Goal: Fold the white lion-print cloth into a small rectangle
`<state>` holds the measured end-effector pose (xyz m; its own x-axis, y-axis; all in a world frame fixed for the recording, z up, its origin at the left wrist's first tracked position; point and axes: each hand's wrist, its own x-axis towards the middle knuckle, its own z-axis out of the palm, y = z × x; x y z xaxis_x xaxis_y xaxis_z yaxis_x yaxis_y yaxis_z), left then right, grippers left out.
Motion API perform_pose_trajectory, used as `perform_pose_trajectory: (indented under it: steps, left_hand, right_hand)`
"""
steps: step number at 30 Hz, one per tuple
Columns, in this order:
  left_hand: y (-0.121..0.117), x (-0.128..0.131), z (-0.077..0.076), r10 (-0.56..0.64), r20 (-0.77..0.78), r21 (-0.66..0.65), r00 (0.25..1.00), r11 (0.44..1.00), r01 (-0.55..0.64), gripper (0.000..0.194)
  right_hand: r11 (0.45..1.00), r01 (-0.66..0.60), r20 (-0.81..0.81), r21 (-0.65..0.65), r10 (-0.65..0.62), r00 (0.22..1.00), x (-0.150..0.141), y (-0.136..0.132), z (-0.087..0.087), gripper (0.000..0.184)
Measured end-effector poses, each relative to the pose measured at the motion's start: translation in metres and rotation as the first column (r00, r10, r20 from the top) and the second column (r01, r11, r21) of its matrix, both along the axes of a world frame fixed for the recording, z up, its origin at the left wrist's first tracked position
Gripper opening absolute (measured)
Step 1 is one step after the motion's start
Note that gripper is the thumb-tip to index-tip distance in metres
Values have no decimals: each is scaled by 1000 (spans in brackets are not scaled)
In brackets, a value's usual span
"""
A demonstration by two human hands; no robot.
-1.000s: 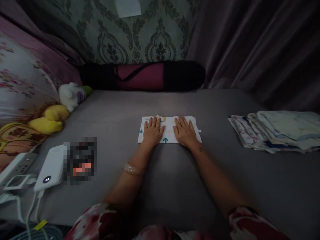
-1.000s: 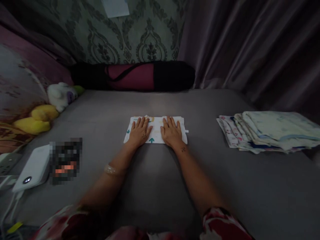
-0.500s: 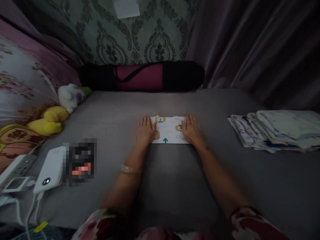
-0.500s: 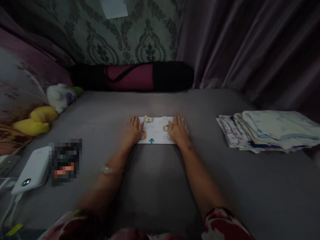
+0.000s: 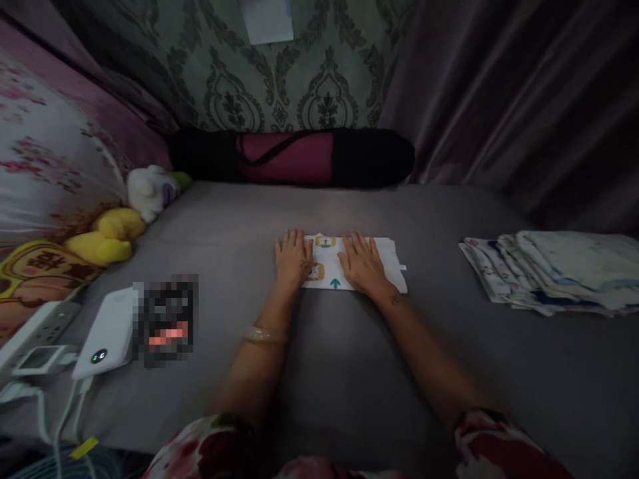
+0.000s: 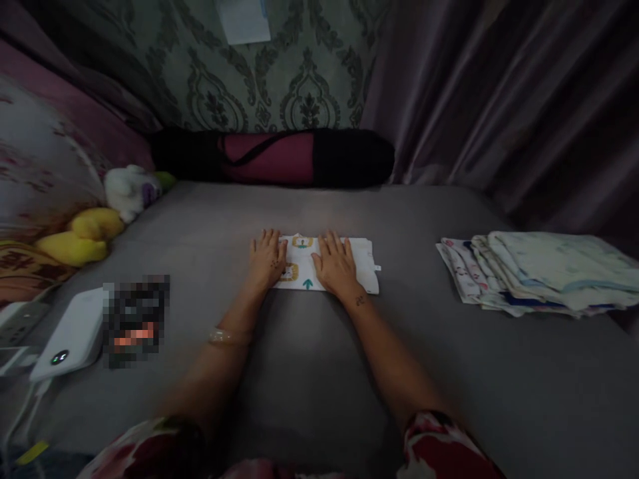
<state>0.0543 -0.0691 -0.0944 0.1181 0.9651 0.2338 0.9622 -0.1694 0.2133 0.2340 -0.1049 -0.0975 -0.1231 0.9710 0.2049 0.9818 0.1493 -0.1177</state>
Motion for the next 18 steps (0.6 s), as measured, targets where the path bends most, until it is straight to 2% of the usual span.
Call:
perform_pose_trajectory:
  steps: [4,6,9,12,14,18]
  left_hand:
    - [-2,3,2,-204,-23,-68,979,977,202,49]
    - [-4,4,4,-265,-33,-118,964,958,260,47]
    - [-6,4,8,-284,-25,-144,959,950,277,44]
    - [-1,1,14,-294,8,-125,956,948,293,38]
    - [9,-3,16,-293,11,-133,956,947,291,34]
    - [42,-13,19,-277,-10,-254,961,930,266,32]
  right_hand:
    - [993,-24,8,-113,25,1000,-9,2,-5,59]
    - [990,-15,9,-139,16,1000,-8,2,-3,60]
    - [980,-16,-4,-197,16,1000,-4,3,6,58]
    - [973,-85,-35,-213,79,996,7,9,14,53]
    - [976,-110,-54,-187,101,993,20,14,16,48]
    - [984,-49,-91,-169,34,995,56,27,14,42]
